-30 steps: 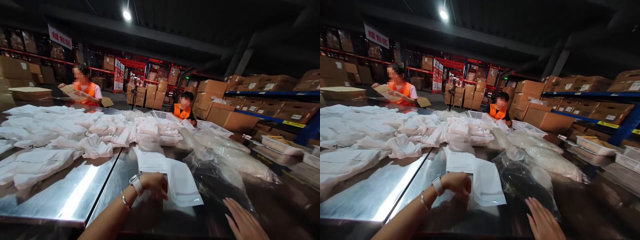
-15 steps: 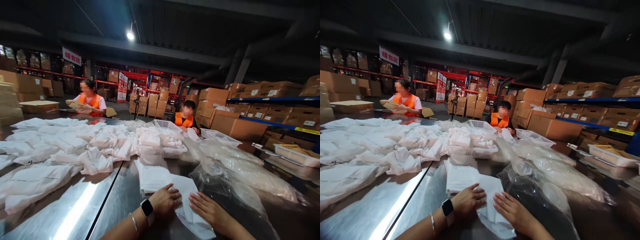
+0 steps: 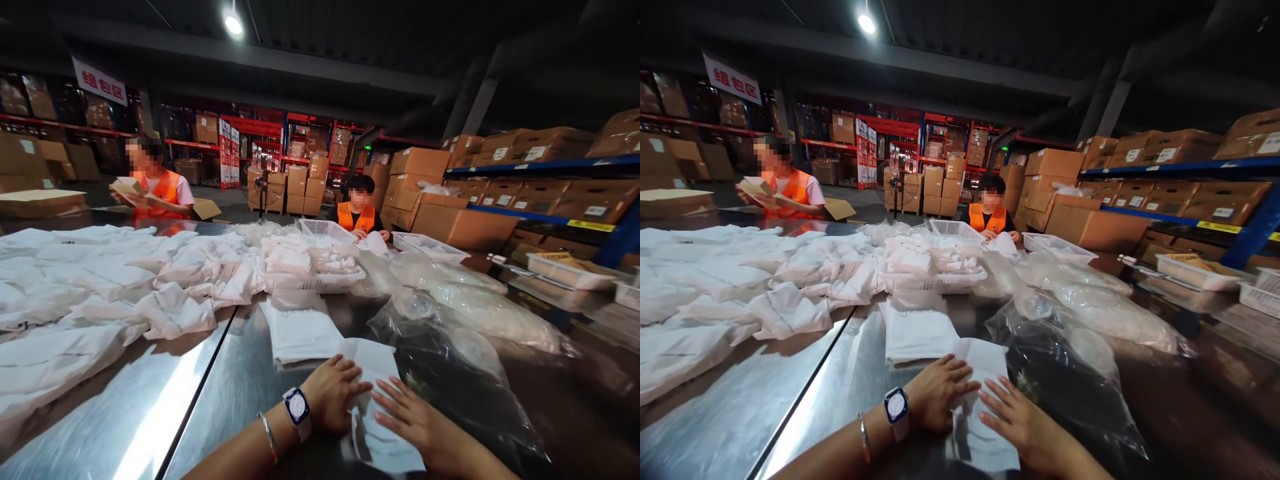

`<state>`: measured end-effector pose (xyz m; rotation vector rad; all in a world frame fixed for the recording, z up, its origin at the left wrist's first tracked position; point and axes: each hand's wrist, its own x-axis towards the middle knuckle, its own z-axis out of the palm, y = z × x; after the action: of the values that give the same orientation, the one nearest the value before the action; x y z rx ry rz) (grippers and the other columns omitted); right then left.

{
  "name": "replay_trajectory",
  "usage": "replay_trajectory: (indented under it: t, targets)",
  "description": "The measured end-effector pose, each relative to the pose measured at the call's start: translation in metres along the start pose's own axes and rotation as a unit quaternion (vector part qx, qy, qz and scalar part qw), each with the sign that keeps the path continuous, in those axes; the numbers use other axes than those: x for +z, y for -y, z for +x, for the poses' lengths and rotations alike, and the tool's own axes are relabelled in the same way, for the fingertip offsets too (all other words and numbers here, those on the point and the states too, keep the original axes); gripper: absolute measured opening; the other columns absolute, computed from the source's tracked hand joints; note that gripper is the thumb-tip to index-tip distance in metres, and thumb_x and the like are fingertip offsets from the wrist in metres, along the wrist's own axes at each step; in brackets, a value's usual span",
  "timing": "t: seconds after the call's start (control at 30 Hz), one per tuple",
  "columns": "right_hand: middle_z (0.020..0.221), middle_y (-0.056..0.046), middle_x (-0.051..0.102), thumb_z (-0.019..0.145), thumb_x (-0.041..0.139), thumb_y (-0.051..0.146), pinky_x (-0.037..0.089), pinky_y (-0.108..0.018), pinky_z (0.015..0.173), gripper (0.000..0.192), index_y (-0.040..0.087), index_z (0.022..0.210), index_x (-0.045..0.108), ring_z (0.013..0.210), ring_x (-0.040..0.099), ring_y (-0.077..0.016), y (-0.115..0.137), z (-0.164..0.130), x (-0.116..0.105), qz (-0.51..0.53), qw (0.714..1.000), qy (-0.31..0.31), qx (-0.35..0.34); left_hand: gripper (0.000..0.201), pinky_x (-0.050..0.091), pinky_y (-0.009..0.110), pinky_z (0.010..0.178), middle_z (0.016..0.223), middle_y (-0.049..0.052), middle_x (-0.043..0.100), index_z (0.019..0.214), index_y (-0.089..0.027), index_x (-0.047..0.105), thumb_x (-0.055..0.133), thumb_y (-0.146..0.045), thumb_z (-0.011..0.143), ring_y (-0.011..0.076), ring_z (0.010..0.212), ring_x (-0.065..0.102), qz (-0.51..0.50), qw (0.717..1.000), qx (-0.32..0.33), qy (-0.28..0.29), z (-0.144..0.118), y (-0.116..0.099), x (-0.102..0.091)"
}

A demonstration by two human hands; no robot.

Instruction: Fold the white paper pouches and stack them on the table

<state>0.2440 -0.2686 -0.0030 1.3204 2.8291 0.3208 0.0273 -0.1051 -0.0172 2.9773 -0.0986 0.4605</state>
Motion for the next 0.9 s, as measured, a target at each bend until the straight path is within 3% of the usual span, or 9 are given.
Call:
replay_trajectory:
  t: [0.07,0.2,0.33,0.43,0.53,0.67,0.8,0.9]
  targets:
    - [0.148,-0.011,0.034,0.085,0.042,0.005,0.033,-0.047,0.109,0.065,0.025,0.146,0.032,0.138,0.024,-0.0244,0.0,-0.001,0.004,0.024,1.0,-0.003,0.019,0.066,0.023,0.044,0.112,0.132,0.012,0.052,0.137,-0.019,0.043,0.06,-0.042,0.077,0.0278,0.124,0.045,0.001,1.0,-0.009,0.018,0.001,0.0,0.004]
    - [0.147,-0.01,0.035,0.086,0.042,0.007,0.035,-0.04,0.108,0.063,0.024,0.146,0.033,0.137,0.029,-0.022,-0.001,-0.008,0.011,0.06,0.996,-0.037,0.051,0.057,0.02,0.049,0.113,0.139,0.013,0.047,0.133,-0.021,0.049,0.062,-0.039,0.08,0.0307,0.13,0.039,0.004,0.999,0.028,0.021,-0.002,0.005,0.008]
    - [0.14,-0.011,0.046,0.094,0.045,0.029,0.037,-0.038,0.107,0.05,0.023,0.143,0.04,0.131,0.041,-0.0222,0.0,-0.02,0.018,0.092,0.985,-0.12,0.08,0.037,0.022,0.04,0.114,0.13,0.009,0.058,0.121,-0.019,0.059,0.054,-0.023,0.085,0.0222,0.125,0.047,-0.082,0.993,0.087,0.0,-0.008,0.01,0.004]
    - [0.129,-0.009,0.058,0.095,0.036,0.052,0.043,-0.041,0.103,0.049,0.026,0.133,0.054,0.122,0.053,-0.0235,0.006,-0.027,0.022,0.155,0.958,-0.182,0.158,0.041,0.035,0.031,0.107,0.118,0.008,0.066,0.118,-0.015,0.061,0.048,-0.012,0.079,0.0182,0.113,0.058,-0.177,0.982,0.049,-0.043,-0.011,0.006,-0.003]
    - [0.114,-0.008,0.068,0.091,0.037,0.061,0.05,-0.042,0.096,0.05,0.029,0.114,0.068,0.109,0.062,-0.0251,0.013,-0.027,0.026,0.247,0.899,-0.232,0.279,0.042,0.043,0.031,0.098,0.111,0.008,0.069,0.113,-0.014,0.064,0.043,-0.012,0.077,0.019,0.102,0.063,-0.234,0.969,0.007,-0.081,-0.013,-0.001,-0.008]
    - [0.094,-0.009,0.073,0.082,0.048,0.067,0.056,-0.041,0.083,0.052,0.025,0.091,0.077,0.09,0.069,-0.0277,0.014,-0.018,0.025,0.353,0.786,-0.277,0.426,0.038,0.047,0.03,0.085,0.098,0.007,0.072,0.106,-0.016,0.068,0.043,-0.016,0.077,0.0204,0.088,0.065,-0.251,0.964,-0.016,-0.091,-0.016,-0.008,-0.011]
    - [0.053,-0.006,0.064,0.07,0.048,0.078,0.051,-0.034,0.053,0.065,0.019,0.075,0.075,0.052,0.06,-0.0226,0.012,-0.004,0.019,0.364,0.718,-0.302,0.511,0.034,0.043,0.027,0.071,0.081,0.005,0.069,0.087,-0.018,0.066,0.035,-0.031,0.092,0.0169,0.073,0.06,-0.287,0.937,-0.154,-0.127,-0.014,-0.012,-0.009]
    - [0.046,0.0,0.053,0.065,0.048,0.079,0.042,-0.029,0.044,0.061,0.02,0.062,0.064,0.041,0.049,-0.016,0.013,0.008,0.018,0.394,0.658,-0.313,0.56,0.045,0.039,0.027,0.066,0.072,0.004,0.063,0.073,-0.019,0.055,0.026,-0.044,0.096,0.0165,0.067,0.053,-0.315,0.892,-0.266,-0.184,-0.007,-0.015,-0.003]
